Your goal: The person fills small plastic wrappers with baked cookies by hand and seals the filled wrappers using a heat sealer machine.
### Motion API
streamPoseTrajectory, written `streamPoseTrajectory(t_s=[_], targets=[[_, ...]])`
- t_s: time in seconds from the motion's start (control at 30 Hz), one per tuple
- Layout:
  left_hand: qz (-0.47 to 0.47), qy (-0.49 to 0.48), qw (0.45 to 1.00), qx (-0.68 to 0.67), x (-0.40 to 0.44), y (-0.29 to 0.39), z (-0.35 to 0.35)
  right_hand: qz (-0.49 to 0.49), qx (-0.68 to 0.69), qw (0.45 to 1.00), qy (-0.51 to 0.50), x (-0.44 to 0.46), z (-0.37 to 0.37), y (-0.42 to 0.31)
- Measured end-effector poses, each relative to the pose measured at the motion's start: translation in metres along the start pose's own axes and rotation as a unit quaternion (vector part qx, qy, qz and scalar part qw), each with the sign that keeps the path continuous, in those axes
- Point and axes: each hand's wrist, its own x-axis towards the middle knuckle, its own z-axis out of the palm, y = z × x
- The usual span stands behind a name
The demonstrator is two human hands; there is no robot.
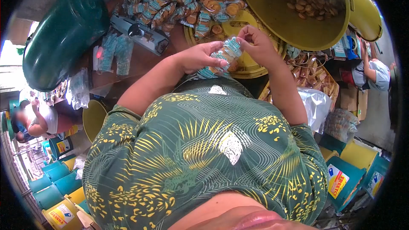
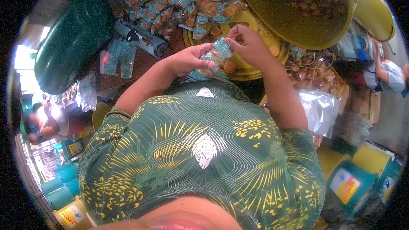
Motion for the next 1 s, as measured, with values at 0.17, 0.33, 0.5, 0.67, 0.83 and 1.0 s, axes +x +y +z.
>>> streamPoseTrajectory(t_s=[0.17,0.33,0.5,0.67,0.83,1.0], targets=[[0.006,-0.002,1.0,0.015,-0.001,0.0,0.005,0.034,0.09,0.995,-0.01,-0.003,0.002,-0.006],[0.006,0.018,1.0,-0.014,0.001,-0.002,0.005,-0.048,0.031,0.998,0.018,-0.001,0.008,-0.013],[-0.004,-0.008,0.999,-0.052,0.002,0.0,0.005,-0.026,-0.118,0.992,0.031,-0.007,0.015,-0.038],[-0.01,0.027,0.999,-0.023,-0.004,-0.004,-0.007,-0.03,-0.145,0.978,0.144,-0.002,0.028,-0.005],[0.008,0.049,0.998,-0.042,-0.018,0.003,-0.011,0.039,-0.276,0.955,-0.099,-0.024,0.032,0.063],[0.027,0.008,0.999,0.037,-0.026,0.007,-0.016,0.174,-0.178,0.969,-0.009,-0.017,0.024,0.047]])
